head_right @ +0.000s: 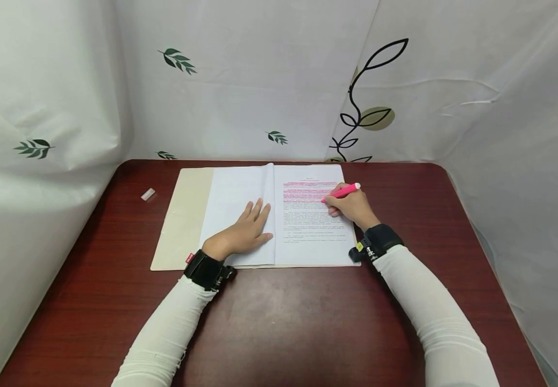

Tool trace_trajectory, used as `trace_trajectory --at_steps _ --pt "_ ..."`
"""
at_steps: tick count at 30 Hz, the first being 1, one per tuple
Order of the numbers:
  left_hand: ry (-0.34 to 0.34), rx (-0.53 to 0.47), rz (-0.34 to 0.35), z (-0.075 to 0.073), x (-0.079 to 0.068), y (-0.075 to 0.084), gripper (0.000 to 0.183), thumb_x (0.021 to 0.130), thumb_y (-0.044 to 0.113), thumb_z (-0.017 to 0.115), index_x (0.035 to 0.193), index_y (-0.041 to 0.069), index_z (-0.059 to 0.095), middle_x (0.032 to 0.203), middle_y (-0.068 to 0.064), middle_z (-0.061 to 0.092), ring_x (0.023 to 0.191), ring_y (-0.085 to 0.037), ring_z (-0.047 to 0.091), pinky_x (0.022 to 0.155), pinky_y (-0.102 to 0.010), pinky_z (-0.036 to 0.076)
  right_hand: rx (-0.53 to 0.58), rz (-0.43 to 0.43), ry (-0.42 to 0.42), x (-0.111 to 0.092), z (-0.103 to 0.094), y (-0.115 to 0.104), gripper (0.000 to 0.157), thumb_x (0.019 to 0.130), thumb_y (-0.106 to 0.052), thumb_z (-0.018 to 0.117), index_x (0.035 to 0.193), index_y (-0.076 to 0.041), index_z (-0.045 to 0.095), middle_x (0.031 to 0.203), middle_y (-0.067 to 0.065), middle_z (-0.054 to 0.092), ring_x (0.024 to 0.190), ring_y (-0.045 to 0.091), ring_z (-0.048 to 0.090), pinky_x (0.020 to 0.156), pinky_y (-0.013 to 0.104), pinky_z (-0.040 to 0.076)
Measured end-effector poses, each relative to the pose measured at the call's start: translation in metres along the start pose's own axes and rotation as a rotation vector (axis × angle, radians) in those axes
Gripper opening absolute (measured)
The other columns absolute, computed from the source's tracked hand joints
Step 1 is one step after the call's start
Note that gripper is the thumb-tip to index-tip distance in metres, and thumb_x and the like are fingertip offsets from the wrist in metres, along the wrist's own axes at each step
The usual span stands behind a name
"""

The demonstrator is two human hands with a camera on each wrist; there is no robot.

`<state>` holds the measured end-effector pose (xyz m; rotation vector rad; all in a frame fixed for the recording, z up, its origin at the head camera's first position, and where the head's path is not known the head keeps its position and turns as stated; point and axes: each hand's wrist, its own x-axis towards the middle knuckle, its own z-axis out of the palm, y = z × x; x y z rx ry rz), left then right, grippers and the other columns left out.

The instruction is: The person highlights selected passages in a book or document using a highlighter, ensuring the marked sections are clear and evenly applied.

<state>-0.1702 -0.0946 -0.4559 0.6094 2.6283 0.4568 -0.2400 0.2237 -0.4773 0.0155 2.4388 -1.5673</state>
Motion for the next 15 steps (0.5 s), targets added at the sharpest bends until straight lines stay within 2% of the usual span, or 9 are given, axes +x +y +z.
trace_trajectory --at_steps 7,15 --pt "0.000 -0.012 0.000 0.0000 -0.0003 0.0004 0.080 0.109 0.040 0.047 0.165 0.003 0.004 0.172 -0.022 -0.009 0.159 -0.042 -0.011 0.131 -0.049 0.003 0.025 0.002 -0.012 -0.0001 -0.0039 0.0015 0.036 0.092 -0.025 0.080 0.104 0.003 0.060 0.075 0.004 0.070 0.062 0.009 0.067 0.064 0.022 0.061" --pt "-0.005 -0.008 -0.002 -0.0012 -0.0009 0.0011 0.080 0.109 0.039 0.047 0.165 0.003 0.004 0.172 -0.022 -0.009 0.159 -0.042 -0.011 0.131 -0.049 0.003 0.014 0.014 -0.010 -0.0018 -0.0068 0.0011 0.037 0.093 -0.028 0.079 0.107 0.001 0.060 0.076 0.004 0.071 0.062 0.009 0.067 0.064 0.022 0.060"
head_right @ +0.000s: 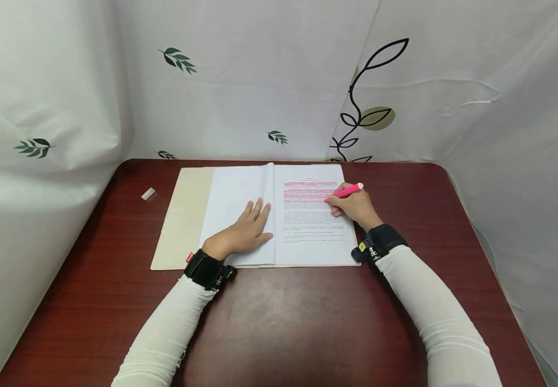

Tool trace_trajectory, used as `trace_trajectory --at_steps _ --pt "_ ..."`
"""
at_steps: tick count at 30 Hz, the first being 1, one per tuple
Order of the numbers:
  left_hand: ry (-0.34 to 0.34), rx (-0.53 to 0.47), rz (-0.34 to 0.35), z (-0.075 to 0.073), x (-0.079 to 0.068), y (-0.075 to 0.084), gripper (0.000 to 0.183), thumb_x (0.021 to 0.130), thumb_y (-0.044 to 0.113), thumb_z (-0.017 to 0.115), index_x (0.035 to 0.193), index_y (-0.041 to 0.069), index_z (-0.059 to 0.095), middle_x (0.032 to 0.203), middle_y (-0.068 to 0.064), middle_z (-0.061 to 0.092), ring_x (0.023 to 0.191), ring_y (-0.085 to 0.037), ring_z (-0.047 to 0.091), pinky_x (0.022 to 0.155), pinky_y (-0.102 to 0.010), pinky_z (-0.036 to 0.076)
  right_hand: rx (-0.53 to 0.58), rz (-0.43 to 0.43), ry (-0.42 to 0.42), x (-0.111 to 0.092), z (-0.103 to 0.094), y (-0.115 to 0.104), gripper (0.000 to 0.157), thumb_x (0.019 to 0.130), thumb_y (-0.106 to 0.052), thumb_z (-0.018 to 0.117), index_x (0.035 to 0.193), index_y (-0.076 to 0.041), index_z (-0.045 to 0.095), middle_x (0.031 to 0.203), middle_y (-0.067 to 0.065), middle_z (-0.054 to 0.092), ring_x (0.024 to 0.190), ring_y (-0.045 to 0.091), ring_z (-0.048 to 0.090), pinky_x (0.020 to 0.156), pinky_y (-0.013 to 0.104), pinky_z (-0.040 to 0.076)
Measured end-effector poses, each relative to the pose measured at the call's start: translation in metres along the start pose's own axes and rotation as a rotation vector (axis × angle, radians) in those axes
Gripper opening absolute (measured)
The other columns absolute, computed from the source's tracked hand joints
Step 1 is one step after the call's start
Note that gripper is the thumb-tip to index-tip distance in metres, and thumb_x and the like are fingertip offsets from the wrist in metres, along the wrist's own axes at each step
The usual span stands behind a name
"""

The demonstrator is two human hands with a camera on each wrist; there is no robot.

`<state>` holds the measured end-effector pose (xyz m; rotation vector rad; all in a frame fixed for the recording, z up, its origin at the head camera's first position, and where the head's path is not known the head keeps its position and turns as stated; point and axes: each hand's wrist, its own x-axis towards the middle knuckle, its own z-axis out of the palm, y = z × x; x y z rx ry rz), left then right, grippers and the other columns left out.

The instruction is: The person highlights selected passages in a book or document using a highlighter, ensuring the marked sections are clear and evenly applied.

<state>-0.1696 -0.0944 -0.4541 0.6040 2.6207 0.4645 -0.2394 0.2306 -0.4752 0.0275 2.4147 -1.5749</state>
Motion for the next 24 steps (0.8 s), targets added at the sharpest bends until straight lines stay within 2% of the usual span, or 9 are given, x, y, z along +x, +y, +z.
trace_trajectory --at_steps 11,17,24 --pt "-0.008 -0.012 -0.008 -0.0014 -0.0006 0.0007 0.080 0.109 0.039 0.048 0.165 0.003 0.004 0.172 -0.022 -0.010 0.159 -0.043 -0.011 0.130 -0.053 0.008 -0.011 0.003 0.022 -0.0002 -0.0021 0.0016 0.036 0.092 -0.028 0.080 0.107 -0.001 0.062 0.077 0.002 0.072 0.061 0.009 0.068 0.063 0.022 0.060" --pt "-0.001 0.041 0.008 0.0022 0.0023 -0.0024 0.080 0.109 0.041 0.045 0.165 0.002 0.002 0.171 -0.024 -0.010 0.159 -0.042 -0.012 0.130 -0.050 0.003 -0.008 -0.031 0.018 -0.0007 -0.0050 0.0037 0.035 0.093 -0.025 0.080 0.105 0.003 0.062 0.075 0.001 0.071 0.061 0.007 0.068 0.063 0.022 0.060" --pt "-0.001 0.029 0.008 0.0017 0.0019 -0.0017 0.080 0.109 0.040 0.046 0.165 0.002 0.003 0.171 -0.024 -0.010 0.159 -0.042 -0.012 0.130 -0.050 0.002 -0.009 -0.035 0.011 -0.0017 -0.0076 0.0039 0.035 0.094 -0.025 0.078 0.107 0.003 0.061 0.075 0.000 0.072 0.061 0.007 0.067 0.062 0.021 0.060"
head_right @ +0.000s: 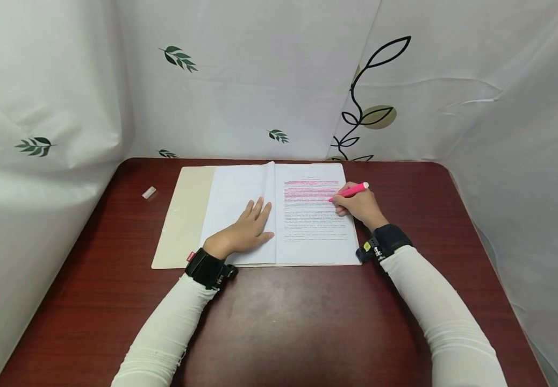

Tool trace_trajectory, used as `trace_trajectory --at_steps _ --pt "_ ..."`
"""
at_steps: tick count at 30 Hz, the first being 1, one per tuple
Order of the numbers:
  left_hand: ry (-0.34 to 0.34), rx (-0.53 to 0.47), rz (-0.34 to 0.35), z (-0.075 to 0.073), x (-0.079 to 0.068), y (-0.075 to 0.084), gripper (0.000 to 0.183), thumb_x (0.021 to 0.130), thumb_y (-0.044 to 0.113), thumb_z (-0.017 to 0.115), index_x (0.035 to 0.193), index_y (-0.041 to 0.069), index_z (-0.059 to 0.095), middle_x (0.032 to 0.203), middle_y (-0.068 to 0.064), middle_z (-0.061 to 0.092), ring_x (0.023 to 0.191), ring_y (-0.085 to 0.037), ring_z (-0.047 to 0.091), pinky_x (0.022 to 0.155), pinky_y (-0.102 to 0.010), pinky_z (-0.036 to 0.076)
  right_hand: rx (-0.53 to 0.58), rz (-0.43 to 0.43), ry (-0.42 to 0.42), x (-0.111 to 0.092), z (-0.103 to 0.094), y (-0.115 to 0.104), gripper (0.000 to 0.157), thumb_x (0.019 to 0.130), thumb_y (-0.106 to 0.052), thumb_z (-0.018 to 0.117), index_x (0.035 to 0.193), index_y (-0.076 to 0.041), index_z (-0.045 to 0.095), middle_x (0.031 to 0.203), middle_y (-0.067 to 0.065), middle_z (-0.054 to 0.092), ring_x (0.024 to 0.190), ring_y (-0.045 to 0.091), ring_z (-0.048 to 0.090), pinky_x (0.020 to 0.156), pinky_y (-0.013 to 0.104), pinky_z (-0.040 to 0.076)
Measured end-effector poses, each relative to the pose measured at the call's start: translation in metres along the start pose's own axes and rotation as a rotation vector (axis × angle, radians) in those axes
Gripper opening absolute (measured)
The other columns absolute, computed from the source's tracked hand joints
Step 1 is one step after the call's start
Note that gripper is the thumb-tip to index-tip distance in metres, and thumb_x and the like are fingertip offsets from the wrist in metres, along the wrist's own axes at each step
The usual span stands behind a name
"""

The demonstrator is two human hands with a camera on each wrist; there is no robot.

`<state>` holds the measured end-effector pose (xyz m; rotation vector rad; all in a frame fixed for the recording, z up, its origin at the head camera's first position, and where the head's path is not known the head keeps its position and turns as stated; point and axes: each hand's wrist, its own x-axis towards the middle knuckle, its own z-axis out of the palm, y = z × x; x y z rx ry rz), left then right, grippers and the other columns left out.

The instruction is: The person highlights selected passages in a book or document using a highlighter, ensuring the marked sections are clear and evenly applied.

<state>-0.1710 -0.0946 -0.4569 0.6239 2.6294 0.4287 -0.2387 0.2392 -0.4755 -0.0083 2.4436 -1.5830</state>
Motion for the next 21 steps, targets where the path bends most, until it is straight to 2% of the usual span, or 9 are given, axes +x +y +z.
trace_trajectory --at_steps 15,21 --pt "-0.011 -0.009 -0.011 0.0002 0.0009 -0.0004 0.080 0.109 0.041 0.045 0.165 0.003 0.002 0.171 -0.022 -0.012 0.159 -0.041 -0.013 0.130 -0.049 0.002 -0.004 0.012 0.039 -0.0005 -0.0039 0.0043 0.034 0.092 -0.026 0.080 0.100 0.001 0.061 0.072 0.003 0.070 0.061 0.009 0.067 0.061 0.021 0.060" --pt "-0.017 -0.009 -0.012 -0.0004 0.0011 -0.0002 0.080 0.110 0.041 0.045 0.165 0.004 0.001 0.171 -0.022 -0.012 0.159 -0.041 -0.014 0.130 -0.049 0.002 0.018 -0.003 0.012 -0.0018 -0.0074 0.0037 0.035 0.094 -0.023 0.078 0.105 0.005 0.060 0.077 0.002 0.072 0.062 0.007 0.068 0.062 0.022 0.060"
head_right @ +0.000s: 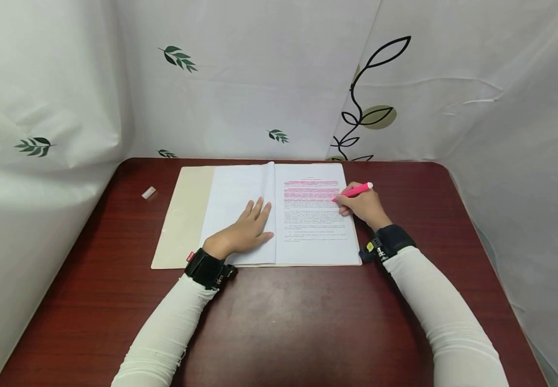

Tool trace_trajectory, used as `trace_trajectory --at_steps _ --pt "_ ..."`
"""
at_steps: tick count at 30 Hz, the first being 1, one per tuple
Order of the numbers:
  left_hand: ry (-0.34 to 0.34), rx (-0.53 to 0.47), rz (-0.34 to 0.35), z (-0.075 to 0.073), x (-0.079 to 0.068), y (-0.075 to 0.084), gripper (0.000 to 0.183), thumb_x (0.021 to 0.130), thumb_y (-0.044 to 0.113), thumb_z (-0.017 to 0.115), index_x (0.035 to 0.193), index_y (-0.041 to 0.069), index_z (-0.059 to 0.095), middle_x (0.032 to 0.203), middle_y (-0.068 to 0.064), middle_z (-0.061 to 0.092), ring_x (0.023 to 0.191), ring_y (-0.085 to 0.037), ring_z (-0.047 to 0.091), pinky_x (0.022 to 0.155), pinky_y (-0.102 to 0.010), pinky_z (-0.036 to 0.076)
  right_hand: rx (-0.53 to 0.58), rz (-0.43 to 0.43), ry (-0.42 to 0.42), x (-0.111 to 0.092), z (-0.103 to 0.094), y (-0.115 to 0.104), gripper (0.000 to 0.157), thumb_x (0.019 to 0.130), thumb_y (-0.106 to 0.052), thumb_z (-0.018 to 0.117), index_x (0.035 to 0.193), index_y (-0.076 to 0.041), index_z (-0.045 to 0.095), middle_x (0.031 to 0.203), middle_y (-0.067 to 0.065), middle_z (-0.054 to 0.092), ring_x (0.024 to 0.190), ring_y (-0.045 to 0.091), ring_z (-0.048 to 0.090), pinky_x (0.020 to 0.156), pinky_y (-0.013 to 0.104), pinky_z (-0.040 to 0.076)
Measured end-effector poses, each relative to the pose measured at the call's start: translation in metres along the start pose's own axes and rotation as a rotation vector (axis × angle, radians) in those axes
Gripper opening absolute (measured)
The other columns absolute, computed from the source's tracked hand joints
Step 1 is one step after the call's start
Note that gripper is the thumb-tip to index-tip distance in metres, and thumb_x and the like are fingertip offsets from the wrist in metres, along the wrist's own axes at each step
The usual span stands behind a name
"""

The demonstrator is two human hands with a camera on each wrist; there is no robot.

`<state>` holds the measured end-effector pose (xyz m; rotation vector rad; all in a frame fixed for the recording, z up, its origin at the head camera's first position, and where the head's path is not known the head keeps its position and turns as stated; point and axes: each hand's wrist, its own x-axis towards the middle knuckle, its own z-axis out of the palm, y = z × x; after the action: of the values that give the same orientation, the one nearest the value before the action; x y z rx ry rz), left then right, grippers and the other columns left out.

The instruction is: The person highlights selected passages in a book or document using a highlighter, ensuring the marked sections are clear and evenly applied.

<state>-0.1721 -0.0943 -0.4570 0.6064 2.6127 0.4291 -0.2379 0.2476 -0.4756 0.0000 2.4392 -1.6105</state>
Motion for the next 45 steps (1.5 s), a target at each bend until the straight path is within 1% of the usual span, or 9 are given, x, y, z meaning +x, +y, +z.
trace_trajectory --at_steps 8,24,36,40,45 --pt "0.015 0.000 0.014 -0.001 -0.001 0.000 0.080 0.109 0.039 0.046 0.165 0.002 0.003 0.171 -0.024 -0.010 0.159 -0.041 -0.012 0.130 -0.049 0.001 0.009 0.002 -0.001 -0.002 -0.002 -0.001 0.036 0.094 -0.022 0.078 0.106 0.006 0.060 0.078 0.001 0.072 0.062 0.006 0.068 0.063 0.022 0.061" --pt "0.007 -0.010 0.002 -0.001 -0.002 0.001 0.080 0.109 0.041 0.046 0.165 0.003 0.002 0.171 -0.023 -0.011 0.158 -0.043 -0.012 0.130 -0.051 0.004 0.017 -0.009 0.009 -0.004 -0.005 0.001 0.034 0.094 -0.020 0.077 0.106 0.007 0.059 0.078 0.002 0.071 0.063 0.006 0.068 0.064 0.022 0.061" --pt "0.008 -0.007 0.007 -0.001 -0.001 0.000 0.080 0.109 0.040 0.046 0.165 0.003 0.002 0.171 -0.023 -0.011 0.158 -0.042 -0.013 0.130 -0.050 0.002 0.024 -0.008 0.006 -0.003 -0.010 0.006 0.033 0.095 -0.018 0.076 0.106 0.007 0.059 0.078 0.003 0.070 0.063 0.007 0.068 0.064 0.024 0.062" --pt "0.008 -0.007 0.003 0.000 -0.001 0.000 0.080 0.109 0.041 0.046 0.165 0.003 0.002 0.171 -0.023 -0.011 0.159 -0.042 -0.013 0.130 -0.050 0.003 0.023 -0.009 0.013 -0.002 -0.012 0.008 0.033 0.094 -0.018 0.077 0.105 0.007 0.059 0.077 0.003 0.069 0.063 0.008 0.067 0.064 0.024 0.062" --pt "0.008 -0.008 -0.001 0.000 -0.001 0.000 0.080 0.109 0.041 0.046 0.166 0.004 0.002 0.171 -0.022 -0.011 0.158 -0.042 -0.013 0.130 -0.051 0.005 0.033 0.001 0.037 -0.002 -0.012 0.009 0.028 0.093 -0.018 0.078 0.101 0.004 0.061 0.076 0.004 0.070 0.062 0.009 0.067 0.064 0.024 0.061"
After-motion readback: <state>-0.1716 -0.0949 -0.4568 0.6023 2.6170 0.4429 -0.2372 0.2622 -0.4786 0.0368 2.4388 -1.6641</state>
